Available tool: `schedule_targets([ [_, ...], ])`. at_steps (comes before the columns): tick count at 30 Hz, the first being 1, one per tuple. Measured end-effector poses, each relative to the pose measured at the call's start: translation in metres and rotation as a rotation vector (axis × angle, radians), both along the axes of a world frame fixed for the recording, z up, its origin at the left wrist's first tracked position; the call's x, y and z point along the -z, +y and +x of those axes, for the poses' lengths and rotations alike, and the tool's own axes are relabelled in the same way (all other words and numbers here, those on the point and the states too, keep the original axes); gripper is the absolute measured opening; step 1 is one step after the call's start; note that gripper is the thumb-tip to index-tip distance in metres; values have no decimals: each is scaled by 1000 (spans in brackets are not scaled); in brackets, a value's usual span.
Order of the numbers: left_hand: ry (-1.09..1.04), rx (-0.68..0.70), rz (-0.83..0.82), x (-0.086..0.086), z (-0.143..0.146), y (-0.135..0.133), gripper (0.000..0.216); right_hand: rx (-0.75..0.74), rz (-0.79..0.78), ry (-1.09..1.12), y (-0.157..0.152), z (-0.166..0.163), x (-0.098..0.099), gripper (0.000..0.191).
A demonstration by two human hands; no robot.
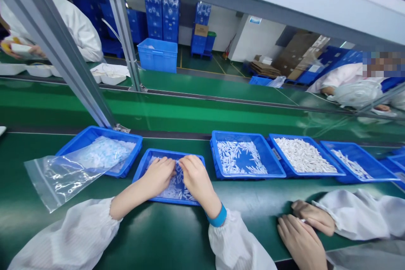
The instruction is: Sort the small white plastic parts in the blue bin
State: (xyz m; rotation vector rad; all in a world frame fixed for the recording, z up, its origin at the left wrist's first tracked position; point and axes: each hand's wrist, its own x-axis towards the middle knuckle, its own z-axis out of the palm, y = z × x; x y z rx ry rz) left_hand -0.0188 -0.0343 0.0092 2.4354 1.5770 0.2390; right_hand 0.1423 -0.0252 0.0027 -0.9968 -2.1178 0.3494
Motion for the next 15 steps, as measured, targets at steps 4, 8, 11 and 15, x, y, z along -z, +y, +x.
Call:
schedule_targets([
  [4,-140,-18,26,-3,1,0,21,107,22,281,-7,-2,-5,16],
  [8,-472,42,14,-1,-1,1,17,131,-170,549,-13,-6,-6,9],
  [11,-593,60,42,1,-2,2,17,69,-255,578,-13,-8,-5,8],
  [15,-594,74,72,2,-4,3,14,97,-282,590,-12,-8,-3,7],
])
